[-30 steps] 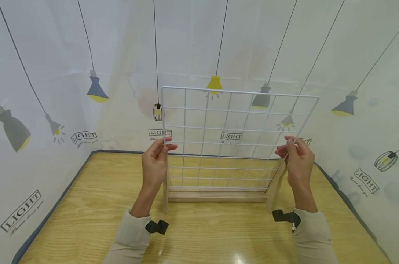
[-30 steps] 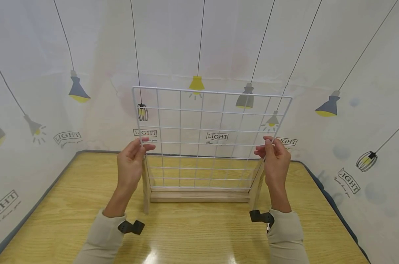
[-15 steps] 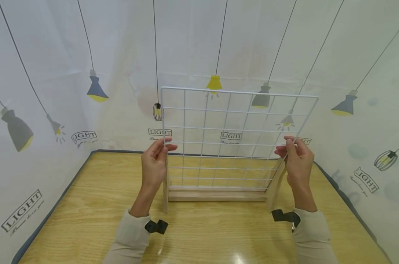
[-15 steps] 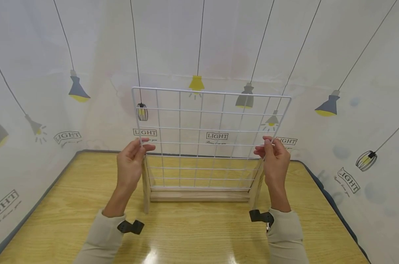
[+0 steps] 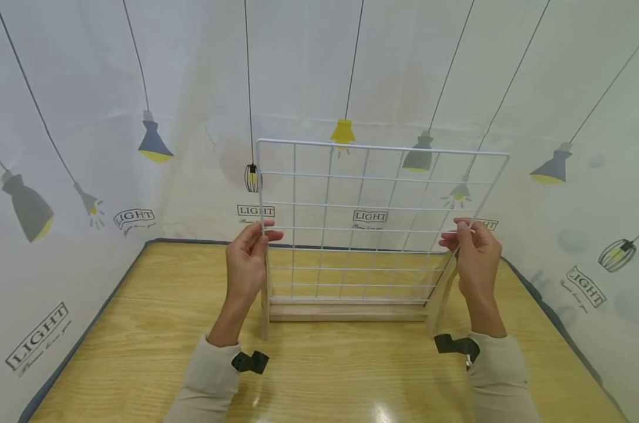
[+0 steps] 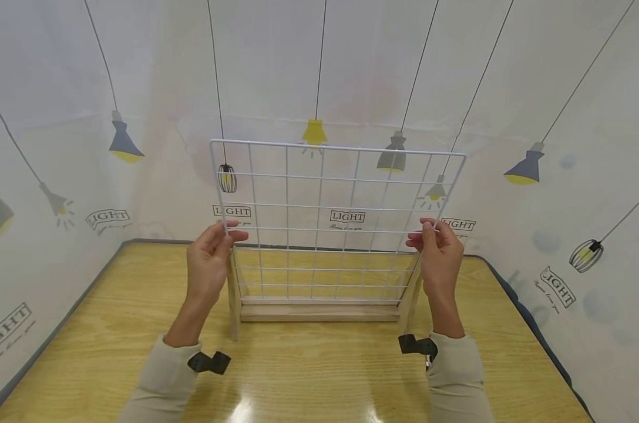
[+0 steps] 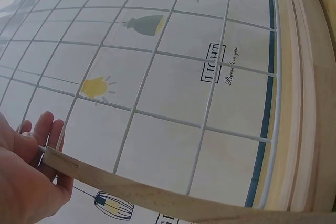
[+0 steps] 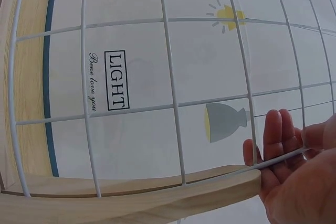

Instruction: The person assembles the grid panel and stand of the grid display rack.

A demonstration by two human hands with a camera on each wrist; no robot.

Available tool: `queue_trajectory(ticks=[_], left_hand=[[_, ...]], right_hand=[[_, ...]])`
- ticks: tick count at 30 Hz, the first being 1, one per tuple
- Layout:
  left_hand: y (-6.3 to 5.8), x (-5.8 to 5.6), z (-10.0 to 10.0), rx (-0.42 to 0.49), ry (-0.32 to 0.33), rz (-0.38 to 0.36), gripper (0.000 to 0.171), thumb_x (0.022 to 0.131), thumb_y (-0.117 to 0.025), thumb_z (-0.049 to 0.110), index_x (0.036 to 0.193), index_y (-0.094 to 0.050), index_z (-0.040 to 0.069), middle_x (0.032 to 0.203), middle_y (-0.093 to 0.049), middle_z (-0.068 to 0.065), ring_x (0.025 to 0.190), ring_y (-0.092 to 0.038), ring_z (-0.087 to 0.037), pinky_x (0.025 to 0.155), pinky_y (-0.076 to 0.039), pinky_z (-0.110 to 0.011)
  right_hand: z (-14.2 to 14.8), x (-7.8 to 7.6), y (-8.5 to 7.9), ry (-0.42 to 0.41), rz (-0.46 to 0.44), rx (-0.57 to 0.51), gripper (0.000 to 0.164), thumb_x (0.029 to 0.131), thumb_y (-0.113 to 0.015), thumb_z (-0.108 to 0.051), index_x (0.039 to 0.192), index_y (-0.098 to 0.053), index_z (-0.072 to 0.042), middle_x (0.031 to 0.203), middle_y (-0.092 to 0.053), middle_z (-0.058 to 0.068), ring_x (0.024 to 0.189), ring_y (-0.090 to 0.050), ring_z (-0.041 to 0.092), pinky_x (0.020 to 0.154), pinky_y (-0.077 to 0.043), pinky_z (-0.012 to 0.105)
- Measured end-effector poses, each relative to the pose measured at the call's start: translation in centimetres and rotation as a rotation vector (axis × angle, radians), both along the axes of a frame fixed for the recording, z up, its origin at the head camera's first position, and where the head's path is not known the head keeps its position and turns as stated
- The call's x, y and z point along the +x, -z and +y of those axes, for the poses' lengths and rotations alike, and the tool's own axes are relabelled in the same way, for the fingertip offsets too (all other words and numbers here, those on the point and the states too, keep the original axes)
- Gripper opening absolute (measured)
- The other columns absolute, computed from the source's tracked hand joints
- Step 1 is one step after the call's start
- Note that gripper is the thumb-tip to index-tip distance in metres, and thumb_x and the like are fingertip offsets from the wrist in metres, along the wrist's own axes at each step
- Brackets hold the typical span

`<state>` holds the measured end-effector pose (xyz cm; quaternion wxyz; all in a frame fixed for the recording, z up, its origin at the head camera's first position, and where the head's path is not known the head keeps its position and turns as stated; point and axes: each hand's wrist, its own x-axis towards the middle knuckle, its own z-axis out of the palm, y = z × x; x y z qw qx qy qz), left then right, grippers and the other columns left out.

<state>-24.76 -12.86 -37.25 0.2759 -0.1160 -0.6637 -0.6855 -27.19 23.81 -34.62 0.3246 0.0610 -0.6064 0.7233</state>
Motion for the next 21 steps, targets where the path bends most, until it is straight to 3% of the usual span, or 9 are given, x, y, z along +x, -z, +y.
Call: queue_trajectory(ticks=[7, 11, 14, 17, 21], left_hand=[[-0.01, -0.05, -0.02, 0.004, -0.004, -0.001, 0.026, 0.099, -0.049, -0.008, 0.117, -0.066, 0.0, 0.099, -0.072, -0.024, 0.068, -0.057, -0.011, 0.05, -0.026, -0.022], [-0.03, -0.04, -0.04, 0.001, -0.005, 0.002, 0.026, 0.099, -0.049, -0.008, 0.117, -0.066, 0.0, 0.099, -0.072, -0.023, 0.063, -0.052, -0.008, 0.049, -0.026, -0.022], [-0.06, -0.04, -0.05, 0.0, -0.006, 0.0, 0.026, 0.099, -0.049, -0.009, 0.117, -0.066, 0.0, 0.099, -0.072, -0.024, 0.072, -0.061, -0.006, 0.051, -0.028, -0.022], [-0.12, -0.04, -0.05, 0.001, -0.004, -0.008, 0.026, 0.099, -0.049, -0.009, 0.117, -0.066, -0.001, 0.099, -0.071, -0.024, 0.091, -0.068, -0.008, 0.059, -0.037, -0.02], [-0.18, 0.02, -0.06, -0.002, 0.0, -0.017, 0.027, 0.099, -0.048, -0.01, 0.116, -0.066, -0.001, 0.1, -0.071, -0.024, 0.095, -0.068, -0.01, 0.069, -0.043, -0.022]], right_hand=[[-0.07, -0.03, -0.06, 0.006, -0.015, 0.012, 0.013, 0.099, -0.059, -0.008, 0.092, -0.068, -0.003, 0.065, -0.068, 0.003, 0.062, -0.068, 0.011, 0.061, -0.057, 0.021], [-0.13, -0.06, -0.08, 0.008, -0.013, 0.011, 0.013, 0.099, -0.058, -0.007, 0.091, -0.068, -0.003, 0.065, -0.068, 0.003, 0.062, -0.067, 0.011, 0.061, -0.057, 0.021], [-0.19, -0.04, -0.09, 0.008, -0.012, 0.01, 0.013, 0.099, -0.058, -0.007, 0.092, -0.068, -0.003, 0.065, -0.068, 0.003, 0.062, -0.067, 0.011, 0.061, -0.057, 0.021], [-0.24, 0.01, -0.1, 0.007, -0.014, 0.008, 0.014, 0.1, -0.057, -0.007, 0.092, -0.068, -0.003, 0.066, -0.068, 0.003, 0.062, -0.067, 0.011, 0.061, -0.057, 0.021], [-0.25, 0.03, -0.06, 0.006, -0.017, 0.005, 0.014, 0.1, -0.056, -0.006, 0.094, -0.068, -0.003, 0.067, -0.068, 0.003, 0.063, -0.068, 0.011, 0.063, -0.057, 0.021]])
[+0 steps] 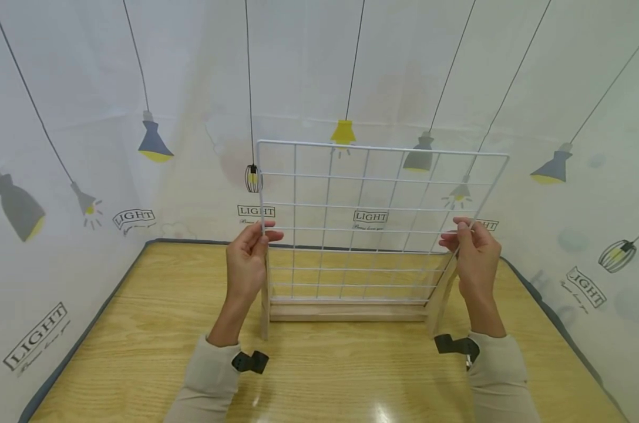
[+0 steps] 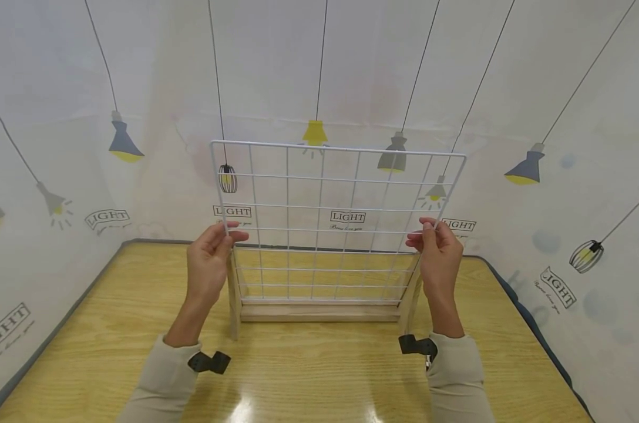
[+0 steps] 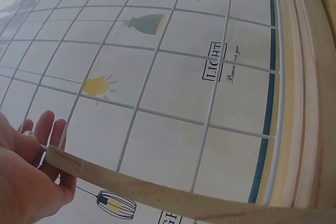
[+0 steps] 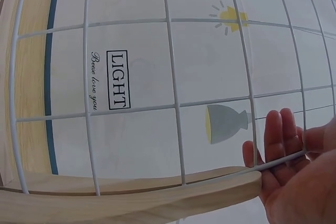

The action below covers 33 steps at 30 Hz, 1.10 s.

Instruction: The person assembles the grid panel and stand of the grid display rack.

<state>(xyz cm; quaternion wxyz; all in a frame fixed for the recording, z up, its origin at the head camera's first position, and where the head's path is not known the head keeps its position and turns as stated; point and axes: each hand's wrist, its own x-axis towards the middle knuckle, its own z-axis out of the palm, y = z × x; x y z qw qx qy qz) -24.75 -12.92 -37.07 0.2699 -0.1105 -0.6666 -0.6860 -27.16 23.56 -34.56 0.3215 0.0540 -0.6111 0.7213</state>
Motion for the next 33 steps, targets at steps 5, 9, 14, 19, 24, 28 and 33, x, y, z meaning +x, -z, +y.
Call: queue_trajectory(ticks=[5, 9, 14, 19, 24, 28, 33], left_hand=[[0.03, -0.03, -0.06, -0.005, 0.01, 0.002, 0.027, 0.099, -0.048, -0.01, 0.116, -0.066, -0.001, 0.1, -0.071, -0.024, 0.096, -0.069, -0.01, 0.074, -0.045, -0.023], [0.03, -0.09, -0.09, -0.009, 0.019, 0.008, 0.026, 0.099, -0.048, -0.01, 0.117, -0.065, -0.001, 0.1, -0.071, -0.025, 0.096, -0.069, -0.01, 0.074, -0.045, -0.022], [0.06, -0.1, -0.15, -0.015, 0.02, 0.011, 0.026, 0.099, -0.048, -0.01, 0.117, -0.065, -0.001, 0.1, -0.071, -0.024, 0.096, -0.069, -0.01, 0.073, -0.045, -0.022], [0.14, -0.13, -0.22, -0.021, 0.019, 0.012, 0.027, 0.099, -0.048, -0.009, 0.117, -0.065, -0.001, 0.1, -0.071, -0.024, 0.096, -0.069, -0.01, 0.067, -0.042, -0.02], [0.14, -0.04, -0.22, -0.022, 0.022, 0.008, 0.027, 0.099, -0.048, -0.009, 0.117, -0.065, 0.0, 0.1, -0.071, -0.023, 0.095, -0.068, -0.01, 0.062, -0.04, -0.022], [0.18, -0.02, -0.25, -0.03, 0.018, 0.003, 0.027, 0.099, -0.048, -0.01, 0.116, -0.066, 0.0, 0.1, -0.072, -0.022, 0.095, -0.068, -0.011, 0.061, -0.039, -0.022], [0.21, 0.02, -0.29, -0.04, 0.012, 0.002, 0.026, 0.099, -0.048, -0.01, 0.115, -0.066, 0.0, 0.1, -0.072, -0.022, 0.097, -0.068, -0.012, 0.07, -0.043, -0.021]], right_hand=[[0.13, -0.03, 0.12, -0.009, 0.012, 0.009, 0.014, 0.1, -0.056, -0.006, 0.096, -0.069, -0.003, 0.068, -0.07, 0.002, 0.062, -0.069, 0.011, 0.064, -0.058, 0.021], [0.23, 0.03, 0.22, -0.019, 0.026, 0.017, 0.014, 0.101, -0.056, -0.008, 0.099, -0.069, -0.002, 0.071, -0.071, 0.003, 0.063, -0.07, 0.012, 0.066, -0.058, 0.022], [0.27, 0.13, 0.23, -0.029, 0.034, 0.027, 0.015, 0.101, -0.057, -0.01, 0.101, -0.068, -0.001, 0.074, -0.071, 0.004, 0.065, -0.07, 0.013, 0.068, -0.059, 0.023], [0.23, 0.12, 0.21, -0.03, 0.033, 0.035, 0.015, 0.101, -0.056, -0.01, 0.101, -0.068, 0.0, 0.074, -0.071, 0.004, 0.065, -0.07, 0.013, 0.069, -0.058, 0.022], [0.21, 0.18, 0.28, -0.032, 0.025, 0.023, 0.015, 0.101, -0.056, -0.009, 0.101, -0.068, 0.0, 0.074, -0.071, 0.005, 0.064, -0.07, 0.013, 0.069, -0.059, 0.023], [0.2, 0.18, 0.33, -0.033, 0.031, 0.023, 0.015, 0.1, -0.056, -0.009, 0.102, -0.068, 0.001, 0.074, -0.071, 0.005, 0.065, -0.07, 0.013, 0.07, -0.059, 0.023], [0.21, 0.11, 0.4, -0.037, 0.042, 0.024, 0.016, 0.1, -0.056, -0.009, 0.102, -0.068, 0.002, 0.075, -0.071, 0.006, 0.066, -0.071, 0.014, 0.07, -0.059, 0.024]])
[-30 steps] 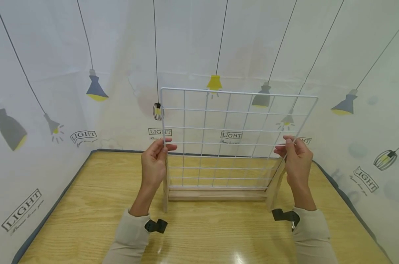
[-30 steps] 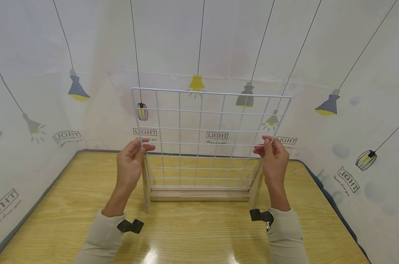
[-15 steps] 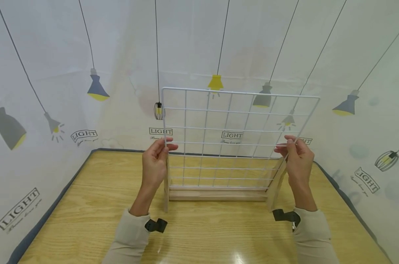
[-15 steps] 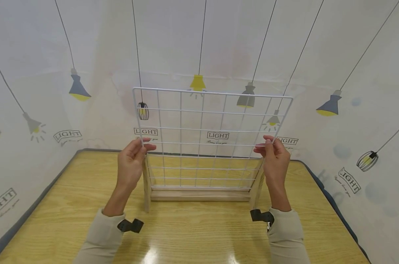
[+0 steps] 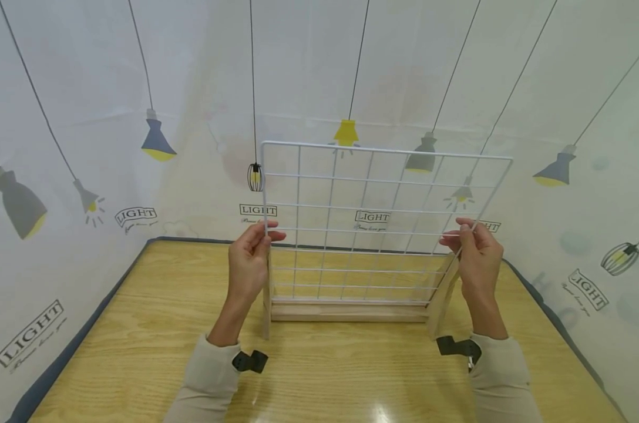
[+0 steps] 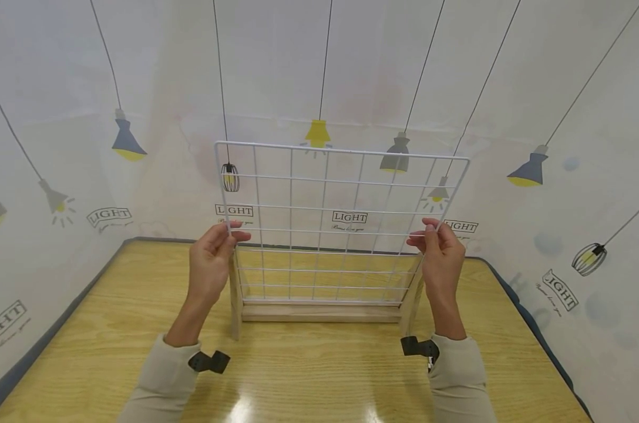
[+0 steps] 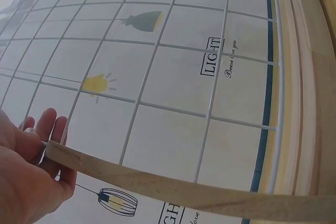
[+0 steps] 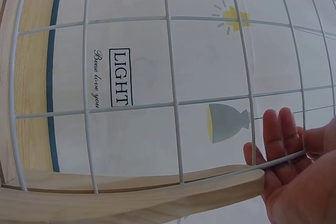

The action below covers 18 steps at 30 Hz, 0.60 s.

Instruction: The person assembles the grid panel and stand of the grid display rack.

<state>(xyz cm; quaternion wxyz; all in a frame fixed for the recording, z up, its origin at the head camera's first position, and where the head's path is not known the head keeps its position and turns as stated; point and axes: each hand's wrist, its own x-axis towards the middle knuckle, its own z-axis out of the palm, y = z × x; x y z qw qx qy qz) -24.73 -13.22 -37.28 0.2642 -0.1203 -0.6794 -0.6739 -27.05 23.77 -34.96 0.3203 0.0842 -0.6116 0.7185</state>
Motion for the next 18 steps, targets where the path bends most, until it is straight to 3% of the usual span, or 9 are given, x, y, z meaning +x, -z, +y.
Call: queue_trajectory(ticks=[4, 18], left_hand=[[0.02, 0.0, 0.02, -0.003, -0.003, -0.002, 0.026, 0.098, -0.048, -0.011, 0.116, -0.065, -0.001, 0.1, -0.072, -0.023, 0.099, -0.069, -0.012, 0.081, -0.046, -0.021], [0.09, -0.15, 0.01, -0.003, -0.004, 0.003, 0.027, 0.097, -0.047, -0.014, 0.115, -0.065, -0.003, 0.099, -0.071, -0.025, 0.097, -0.069, -0.012, 0.09, -0.05, -0.022]], right_hand=[[0.08, -0.01, 0.1, 0.005, 0.001, 0.012, 0.017, 0.101, -0.056, -0.01, 0.103, -0.068, 0.002, 0.075, -0.071, 0.005, 0.066, -0.071, 0.013, 0.07, -0.059, 0.023], [0.07, -0.04, 0.2, 0.009, 0.015, 0.023, 0.015, 0.1, -0.056, -0.006, 0.102, -0.069, 0.001, 0.073, -0.071, 0.005, 0.065, -0.07, 0.013, 0.069, -0.058, 0.022]])
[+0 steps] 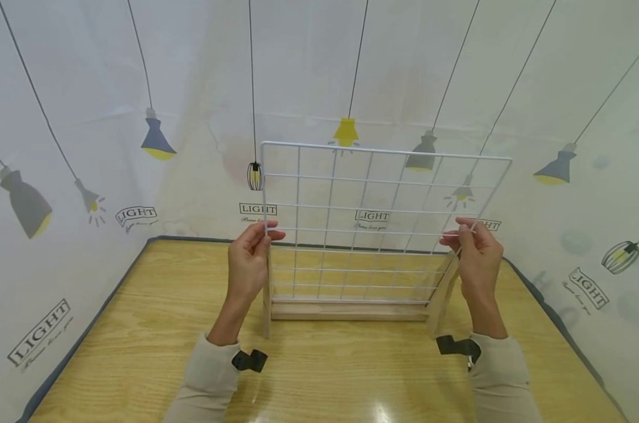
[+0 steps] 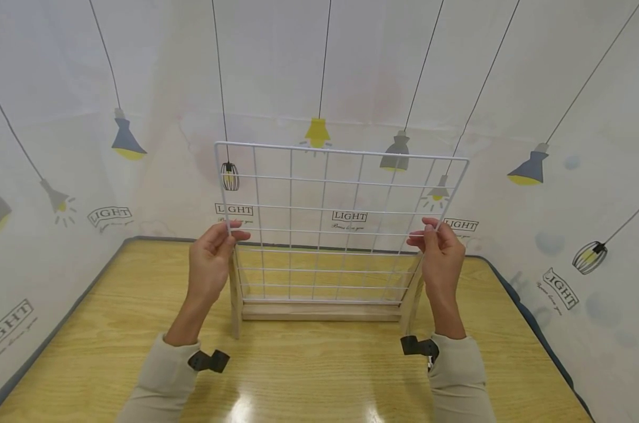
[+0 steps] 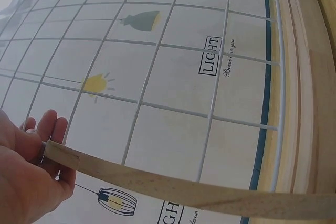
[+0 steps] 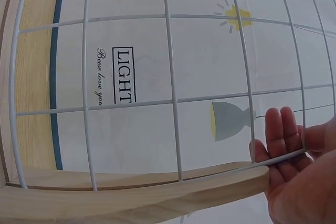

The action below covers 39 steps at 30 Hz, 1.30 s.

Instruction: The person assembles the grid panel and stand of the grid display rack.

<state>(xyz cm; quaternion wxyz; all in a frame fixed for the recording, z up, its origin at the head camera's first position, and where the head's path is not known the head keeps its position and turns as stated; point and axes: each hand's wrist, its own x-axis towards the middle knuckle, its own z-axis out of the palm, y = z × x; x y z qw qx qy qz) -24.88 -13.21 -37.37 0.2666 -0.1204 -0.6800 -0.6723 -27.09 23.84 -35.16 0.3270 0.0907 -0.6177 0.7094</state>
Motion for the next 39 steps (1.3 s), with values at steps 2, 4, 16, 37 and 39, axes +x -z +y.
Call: queue_trajectory(ticks=[2, 4, 16, 37, 39], left_hand=[[0.03, 0.01, 0.03, 0.002, -0.001, 0.003, 0.027, 0.097, -0.047, -0.014, 0.115, -0.065, -0.004, 0.099, -0.071, -0.025, 0.097, -0.07, -0.014, 0.091, -0.05, -0.022], [0.08, 0.02, 0.05, 0.001, -0.004, 0.003, 0.027, 0.097, -0.047, -0.014, 0.115, -0.065, -0.004, 0.099, -0.071, -0.024, 0.097, -0.07, -0.016, 0.091, -0.05, -0.02], [0.1, 0.17, 0.12, -0.007, -0.013, -0.002, 0.026, 0.097, -0.048, -0.014, 0.113, -0.065, -0.004, 0.1, -0.072, -0.023, 0.101, -0.069, -0.021, 0.093, -0.05, -0.017], [0.27, 0.15, 0.15, -0.023, -0.023, -0.028, 0.028, 0.096, -0.048, -0.016, 0.113, -0.065, -0.002, 0.101, -0.073, -0.021, 0.103, -0.069, -0.025, 0.084, -0.05, -0.019], [0.29, 0.13, 0.15, -0.022, -0.023, -0.028, 0.029, 0.095, -0.048, -0.017, 0.113, -0.065, -0.002, 0.101, -0.073, -0.021, 0.103, -0.069, -0.025, 0.084, -0.05, -0.019]], right_hand=[[0.03, -0.02, 0.06, 0.001, 0.0, 0.0, 0.015, 0.1, -0.056, -0.005, 0.102, -0.069, 0.002, 0.073, -0.071, 0.004, 0.064, -0.07, 0.013, 0.069, -0.058, 0.022], [0.06, -0.04, 0.13, 0.004, -0.002, 0.002, 0.015, 0.1, -0.056, -0.005, 0.101, -0.069, 0.002, 0.072, -0.071, 0.004, 0.063, -0.07, 0.012, 0.069, -0.058, 0.022], [0.12, -0.12, 0.35, 0.027, -0.025, 0.017, 0.015, 0.1, -0.055, -0.002, 0.102, -0.07, 0.0, 0.073, -0.071, 0.002, 0.064, -0.07, 0.01, 0.071, -0.057, 0.02], [0.23, -0.06, 0.57, 0.068, -0.049, 0.082, 0.016, 0.1, -0.054, -0.003, 0.102, -0.07, -0.001, 0.074, -0.072, -0.002, 0.066, -0.07, 0.007, 0.073, -0.055, 0.017], [0.23, -0.07, 0.59, 0.075, -0.051, 0.087, 0.016, 0.1, -0.054, -0.003, 0.102, -0.07, -0.002, 0.074, -0.072, -0.003, 0.066, -0.07, 0.007, 0.073, -0.055, 0.016]])
